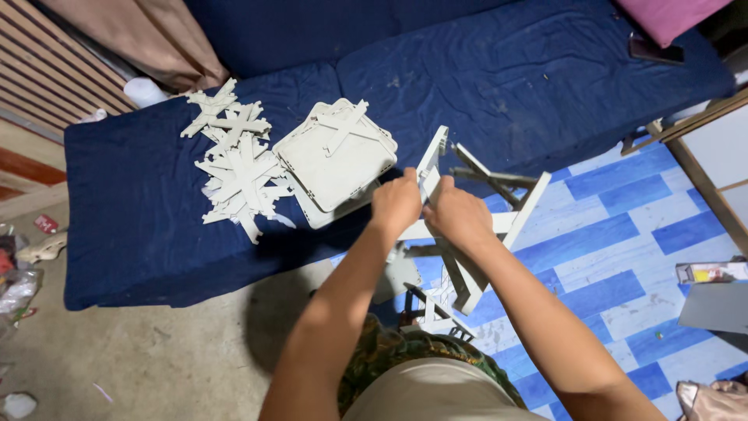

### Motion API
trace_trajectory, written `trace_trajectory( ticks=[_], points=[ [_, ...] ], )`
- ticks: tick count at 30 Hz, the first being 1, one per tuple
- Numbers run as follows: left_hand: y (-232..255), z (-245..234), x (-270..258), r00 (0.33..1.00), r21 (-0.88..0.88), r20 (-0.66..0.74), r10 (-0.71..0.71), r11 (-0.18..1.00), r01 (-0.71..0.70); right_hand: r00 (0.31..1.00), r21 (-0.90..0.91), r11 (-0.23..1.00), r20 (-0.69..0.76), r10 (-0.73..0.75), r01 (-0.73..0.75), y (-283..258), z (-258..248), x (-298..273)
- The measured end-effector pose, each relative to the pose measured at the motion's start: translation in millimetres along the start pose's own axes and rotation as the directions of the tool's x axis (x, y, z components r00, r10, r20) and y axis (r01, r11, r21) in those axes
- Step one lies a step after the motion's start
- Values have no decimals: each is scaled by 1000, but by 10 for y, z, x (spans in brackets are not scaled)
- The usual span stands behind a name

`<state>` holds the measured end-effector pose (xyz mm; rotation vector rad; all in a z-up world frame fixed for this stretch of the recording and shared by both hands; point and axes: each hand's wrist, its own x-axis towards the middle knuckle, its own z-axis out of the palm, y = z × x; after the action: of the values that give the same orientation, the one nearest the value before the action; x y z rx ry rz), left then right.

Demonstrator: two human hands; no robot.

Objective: The person takes apart a small white folding stool, pulling the legs and side panels away from the seat and detaching cross-brace pieces by hand. They stack the separated parts on a nearby bed and continue breaking down additional stool components on the floor.

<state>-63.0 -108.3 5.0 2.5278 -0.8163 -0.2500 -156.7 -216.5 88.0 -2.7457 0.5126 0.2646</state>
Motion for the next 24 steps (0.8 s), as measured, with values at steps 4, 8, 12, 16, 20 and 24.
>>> trace_trajectory(
  ticks=[4, 8, 12, 16, 20, 24],
  points=[
    [-68, -114, 94, 998, 17, -31, 46, 999, -45, 999, -11, 999, -8, -35, 35, -157, -94, 84],
    [-317, -198, 128, 999, 93, -32, 42, 995, -39, 997, -29, 997, 0, -77, 77, -83, -71, 122],
    [-1064, -578, -40, 996, 151, -85, -41, 987, 53, 993, -170, 985, 114, -12, 32, 352, 31, -12],
    [-1515, -879, -350, 969, 134, -132, -209, 965, 227, 994, -134, 990, 94, 58, -46, 821, 214, -132],
    [-1623, -1151, -440, 906, 89, -267, -328, 928, 362, 995, -40, 995, 41, 95, -93, 1079, 312, -140],
    [-1729, -1044, -431, 869, 157, -477, -130, 961, 229, 991, 116, 985, -21, 133, -130, 1192, 459, -253]
  ],
)
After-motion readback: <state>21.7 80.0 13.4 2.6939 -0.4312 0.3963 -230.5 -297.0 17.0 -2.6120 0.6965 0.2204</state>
